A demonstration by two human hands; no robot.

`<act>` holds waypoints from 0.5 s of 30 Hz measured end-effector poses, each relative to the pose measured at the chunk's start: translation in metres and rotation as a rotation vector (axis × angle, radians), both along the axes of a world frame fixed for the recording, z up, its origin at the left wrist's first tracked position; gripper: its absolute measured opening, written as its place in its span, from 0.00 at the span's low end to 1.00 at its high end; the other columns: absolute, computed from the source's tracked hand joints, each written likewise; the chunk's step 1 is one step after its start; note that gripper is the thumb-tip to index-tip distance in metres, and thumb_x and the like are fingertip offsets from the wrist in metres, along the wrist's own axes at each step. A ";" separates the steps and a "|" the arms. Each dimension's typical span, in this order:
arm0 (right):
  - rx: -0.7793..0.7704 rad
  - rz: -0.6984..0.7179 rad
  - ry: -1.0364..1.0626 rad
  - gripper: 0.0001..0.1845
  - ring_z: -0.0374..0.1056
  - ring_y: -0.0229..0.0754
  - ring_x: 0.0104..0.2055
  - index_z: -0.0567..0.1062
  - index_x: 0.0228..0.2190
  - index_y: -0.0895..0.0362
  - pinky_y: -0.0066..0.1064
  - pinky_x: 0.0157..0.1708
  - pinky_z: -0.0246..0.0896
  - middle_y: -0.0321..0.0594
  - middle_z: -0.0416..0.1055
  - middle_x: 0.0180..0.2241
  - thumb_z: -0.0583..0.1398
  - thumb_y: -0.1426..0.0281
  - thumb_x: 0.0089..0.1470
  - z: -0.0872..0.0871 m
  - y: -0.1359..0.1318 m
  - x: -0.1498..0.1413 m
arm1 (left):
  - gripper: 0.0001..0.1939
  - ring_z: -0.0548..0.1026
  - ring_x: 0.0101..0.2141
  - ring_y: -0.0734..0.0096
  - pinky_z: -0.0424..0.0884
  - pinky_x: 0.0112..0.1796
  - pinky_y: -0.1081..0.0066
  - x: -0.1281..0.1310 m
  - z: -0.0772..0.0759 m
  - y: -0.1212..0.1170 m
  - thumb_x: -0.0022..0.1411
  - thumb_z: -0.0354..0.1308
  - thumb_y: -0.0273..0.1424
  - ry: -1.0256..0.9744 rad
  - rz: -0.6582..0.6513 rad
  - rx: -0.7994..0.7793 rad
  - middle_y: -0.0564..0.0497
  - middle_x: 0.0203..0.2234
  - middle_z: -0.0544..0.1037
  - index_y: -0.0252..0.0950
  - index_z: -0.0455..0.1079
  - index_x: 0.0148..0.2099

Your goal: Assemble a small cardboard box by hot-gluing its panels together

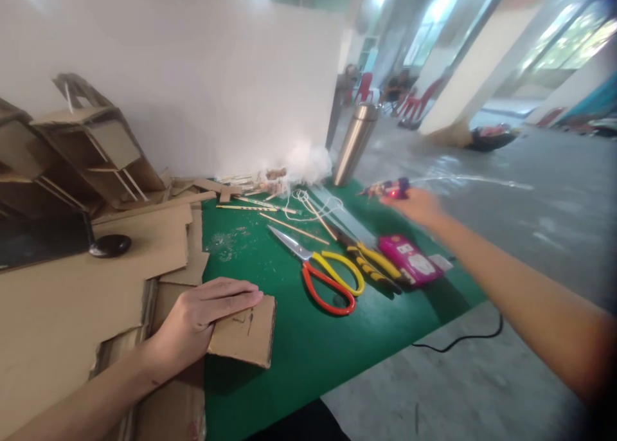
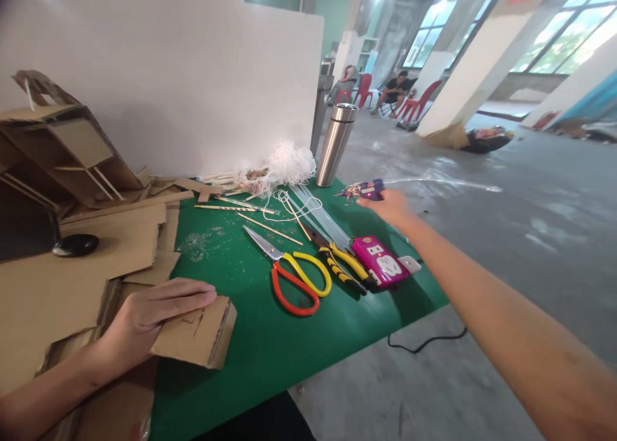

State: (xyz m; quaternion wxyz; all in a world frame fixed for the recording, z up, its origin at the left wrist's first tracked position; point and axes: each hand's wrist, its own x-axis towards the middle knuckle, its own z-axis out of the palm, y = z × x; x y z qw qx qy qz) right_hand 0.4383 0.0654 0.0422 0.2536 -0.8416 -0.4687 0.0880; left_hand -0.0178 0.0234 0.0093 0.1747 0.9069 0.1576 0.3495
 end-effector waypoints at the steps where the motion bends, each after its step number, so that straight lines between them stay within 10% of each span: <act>1: -0.007 0.019 -0.009 0.26 0.75 0.52 0.45 0.76 0.30 0.65 0.36 0.38 0.60 0.59 0.77 0.38 0.60 0.52 0.54 -0.005 0.001 0.000 | 0.18 0.84 0.44 0.62 0.81 0.43 0.68 0.000 -0.001 0.000 0.69 0.57 0.25 -0.005 0.000 -0.004 0.43 0.46 0.84 0.43 0.75 0.58; 15: -0.022 0.105 0.048 0.24 0.69 0.57 0.52 0.72 0.40 0.61 0.42 0.48 0.57 0.64 0.73 0.49 0.62 0.52 0.53 -0.027 -0.012 0.007 | 0.17 0.83 0.45 0.63 0.81 0.45 0.68 -0.001 0.000 0.000 0.68 0.56 0.22 0.004 0.001 0.017 0.43 0.46 0.84 0.41 0.77 0.56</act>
